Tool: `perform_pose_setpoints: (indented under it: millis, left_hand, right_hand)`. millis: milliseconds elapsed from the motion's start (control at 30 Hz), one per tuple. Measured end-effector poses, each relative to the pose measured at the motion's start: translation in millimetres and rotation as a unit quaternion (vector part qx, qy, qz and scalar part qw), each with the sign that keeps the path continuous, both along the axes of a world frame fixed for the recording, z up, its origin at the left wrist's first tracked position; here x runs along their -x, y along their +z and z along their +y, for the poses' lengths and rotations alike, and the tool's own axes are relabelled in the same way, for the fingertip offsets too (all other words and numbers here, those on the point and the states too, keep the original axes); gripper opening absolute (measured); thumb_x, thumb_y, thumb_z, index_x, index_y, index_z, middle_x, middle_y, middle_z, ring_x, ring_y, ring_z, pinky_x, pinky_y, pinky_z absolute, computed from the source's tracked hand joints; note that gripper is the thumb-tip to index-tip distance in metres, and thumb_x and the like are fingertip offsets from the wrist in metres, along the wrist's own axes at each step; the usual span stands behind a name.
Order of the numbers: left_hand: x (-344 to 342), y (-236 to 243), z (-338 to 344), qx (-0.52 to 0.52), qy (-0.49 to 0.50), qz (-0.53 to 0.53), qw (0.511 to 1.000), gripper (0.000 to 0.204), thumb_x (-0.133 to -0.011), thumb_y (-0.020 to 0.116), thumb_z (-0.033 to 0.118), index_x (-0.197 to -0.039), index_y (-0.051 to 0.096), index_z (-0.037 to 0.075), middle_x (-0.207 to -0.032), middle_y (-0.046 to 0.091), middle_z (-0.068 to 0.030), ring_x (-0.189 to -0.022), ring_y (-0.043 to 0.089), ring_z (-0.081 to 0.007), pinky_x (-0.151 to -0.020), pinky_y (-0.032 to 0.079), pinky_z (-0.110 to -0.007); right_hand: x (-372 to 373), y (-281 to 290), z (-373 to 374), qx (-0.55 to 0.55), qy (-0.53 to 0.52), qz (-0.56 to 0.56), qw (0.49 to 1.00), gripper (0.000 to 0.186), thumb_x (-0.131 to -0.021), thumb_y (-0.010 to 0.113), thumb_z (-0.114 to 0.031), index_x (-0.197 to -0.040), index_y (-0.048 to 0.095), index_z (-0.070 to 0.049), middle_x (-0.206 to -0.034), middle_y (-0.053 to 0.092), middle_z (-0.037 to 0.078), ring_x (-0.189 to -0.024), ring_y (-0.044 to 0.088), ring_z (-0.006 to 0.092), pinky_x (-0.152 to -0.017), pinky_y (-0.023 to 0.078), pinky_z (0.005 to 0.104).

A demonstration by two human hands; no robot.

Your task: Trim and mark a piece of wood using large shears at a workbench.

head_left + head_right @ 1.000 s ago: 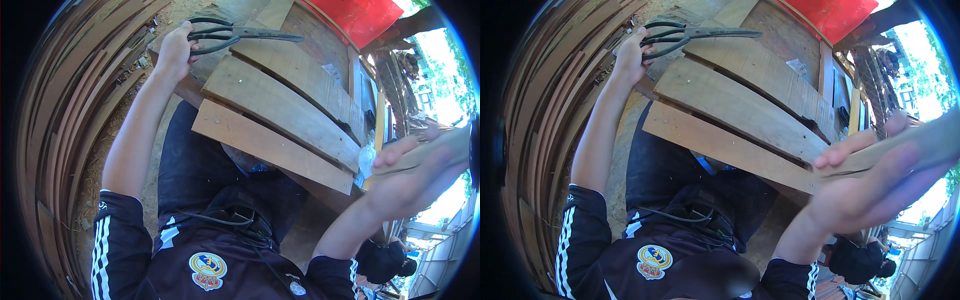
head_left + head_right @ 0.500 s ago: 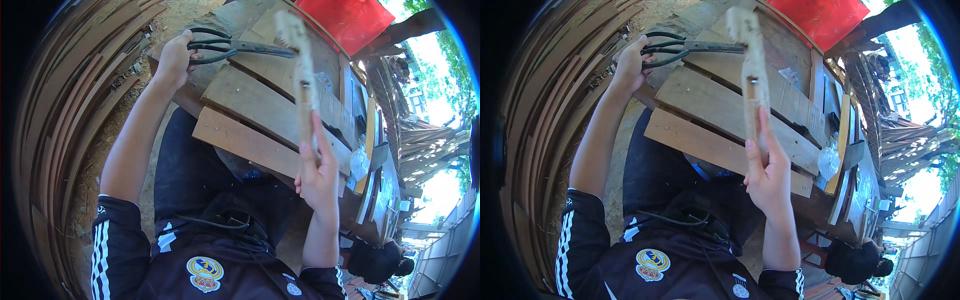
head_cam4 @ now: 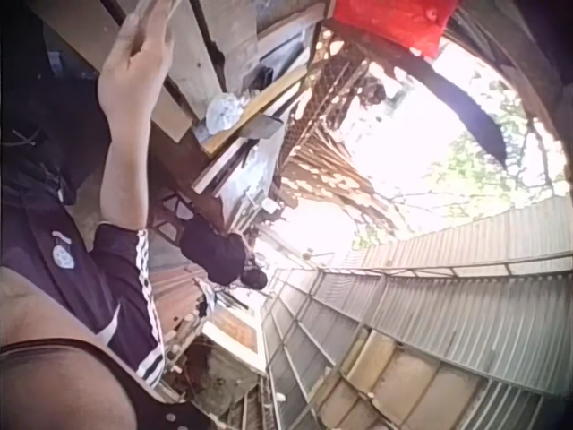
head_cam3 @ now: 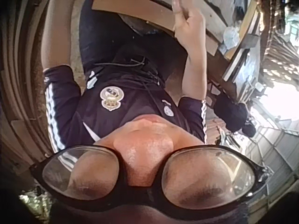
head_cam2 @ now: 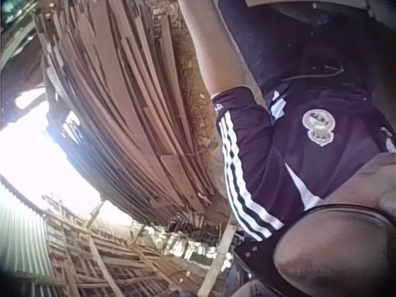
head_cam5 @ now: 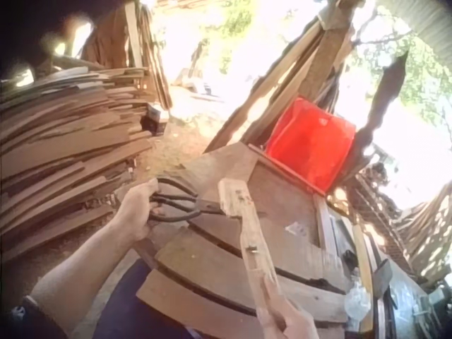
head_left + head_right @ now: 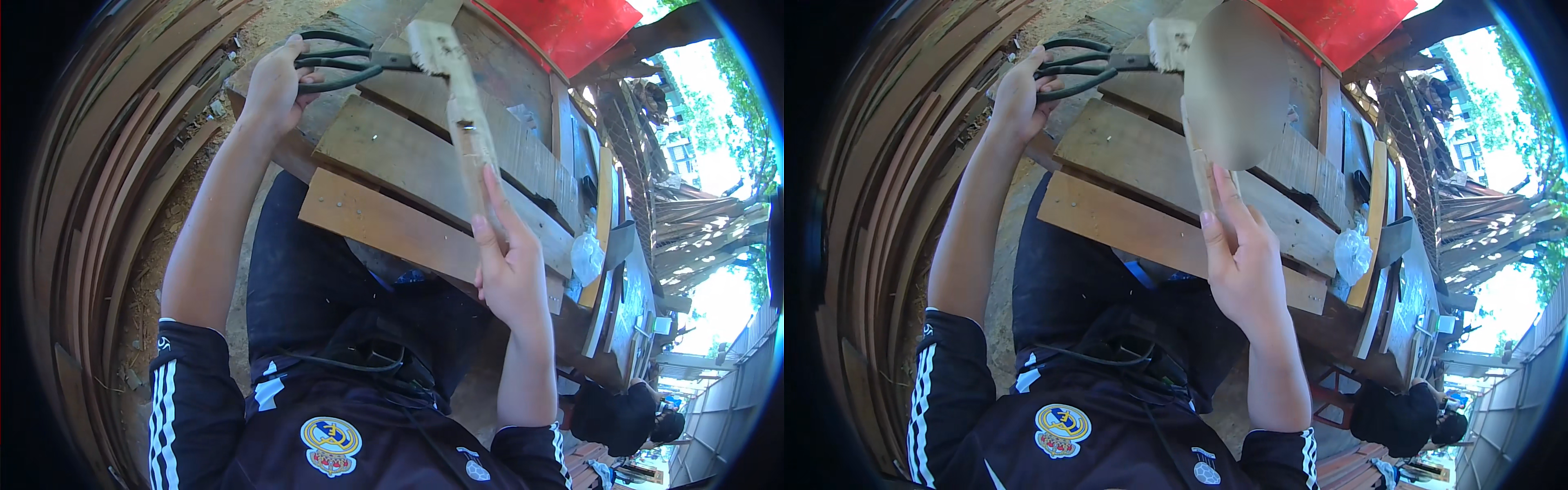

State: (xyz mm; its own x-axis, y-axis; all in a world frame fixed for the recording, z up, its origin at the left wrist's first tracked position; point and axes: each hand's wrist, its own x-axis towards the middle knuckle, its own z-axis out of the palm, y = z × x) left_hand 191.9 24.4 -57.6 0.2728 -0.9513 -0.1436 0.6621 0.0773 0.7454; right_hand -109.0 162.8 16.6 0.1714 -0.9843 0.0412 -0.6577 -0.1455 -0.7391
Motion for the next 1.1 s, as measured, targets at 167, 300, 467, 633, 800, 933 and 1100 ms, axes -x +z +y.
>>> perform_pose_setpoints:
  millis: [167, 300, 467, 633, 800, 933, 1100]
  left_hand:
    - [2.3, 0.0, 2.2, -0.014, 0.012, -0.021, 1.000, 0.026, -0.108, 0.051, 0.031, -0.110, 0.052, 0.006, -0.070, 0.038, 0.0057, -0.060, 0.041, -0.0051, -0.049, 0.028, -0.022]
    - [0.3, -5.2, 0.4, -0.017, 0.006, 0.008, 1.000, 0.025, -0.108, 0.052, 0.031, -0.109, 0.053, 0.006, -0.070, 0.038, 0.0061, -0.060, 0.041, -0.0049, -0.049, 0.028, -0.022]
    - [0.0, 0.5, 0.4, -0.003, 0.015, 0.014, 1.000, 0.024, -0.108, 0.053, 0.031, -0.108, 0.053, 0.007, -0.069, 0.038, 0.0057, -0.059, 0.041, -0.0052, -0.049, 0.029, -0.022]
    - [-7.1, 1.1, -5.2, -0.001, 0.009, 0.016, 1.000, 0.023, -0.108, 0.052, 0.030, -0.108, 0.052, 0.007, -0.069, 0.038, 0.0057, -0.058, 0.041, -0.0053, -0.049, 0.028, -0.023]
    - [-8.4, -3.3, -3.4, -0.012, 0.006, -0.001, 1.000, 0.022, -0.108, 0.050, 0.028, -0.107, 0.052, 0.007, -0.068, 0.036, 0.0061, -0.058, 0.040, -0.0055, -0.049, 0.028, -0.024]
    - [-9.9, -8.6, -6.2, -0.013, 0.005, -0.006, 1.000, 0.021, -0.108, 0.050, 0.028, -0.107, 0.052, 0.007, -0.068, 0.036, 0.0065, -0.058, 0.041, -0.0054, -0.049, 0.028, -0.024]
    - [-7.2, -4.9, -5.5, -0.011, 0.006, 0.005, 1.000, 0.020, -0.108, 0.051, 0.028, -0.104, 0.052, 0.009, -0.068, 0.037, 0.0064, -0.058, 0.041, -0.0054, -0.049, 0.028, -0.024]
  right_hand:
    - [-2.8, -2.7, 3.2, 0.005, -0.010, -0.017, 1.000, 0.053, -0.104, 0.057, -0.016, -0.156, 0.044, -0.012, -0.102, 0.067, 0.019, -0.087, 0.061, 0.0223, -0.087, 0.048, 0.0328]
    - [-5.0, -3.7, 3.3, 0.023, -0.014, 0.008, 1.000, 0.054, -0.104, 0.057, -0.018, -0.156, 0.044, -0.013, -0.088, 0.062, 0.014, -0.076, 0.056, 0.0190, -0.076, 0.047, 0.0322]
    - [-5.7, -7.5, 4.6, -0.023, -0.014, 0.000, 1.000, 0.054, -0.105, 0.057, -0.019, -0.157, 0.044, -0.013, -0.084, 0.061, 0.013, -0.073, 0.055, 0.0193, -0.074, 0.047, 0.0325]
    - [-7.2, -14.9, -4.0, -0.027, 0.001, -0.002, 1.000, 0.054, -0.105, 0.057, -0.020, -0.156, 0.044, -0.013, -0.097, 0.067, 0.018, -0.083, 0.062, 0.0216, -0.081, 0.049, 0.0321]
    - [-9.9, -13.5, -2.4, -0.003, -0.002, -0.019, 1.000, 0.054, -0.105, 0.056, -0.019, -0.157, 0.043, -0.011, -0.107, 0.069, 0.022, -0.090, 0.064, 0.0240, -0.087, 0.050, 0.0335]
    - [-10.3, -17.9, -0.8, 0.076, -0.001, -0.046, 0.996, 0.055, -0.104, 0.057, -0.016, -0.157, 0.043, -0.012, -0.106, 0.069, 0.021, -0.089, 0.063, 0.0243, -0.087, 0.049, 0.0342]
    - [-6.0, 4.5, -8.4, 0.007, 0.015, 0.060, 0.998, 0.058, -0.103, 0.058, -0.013, -0.158, 0.041, -0.013, -0.107, 0.069, 0.020, -0.086, 0.063, 0.0233, -0.086, 0.049, 0.0341]
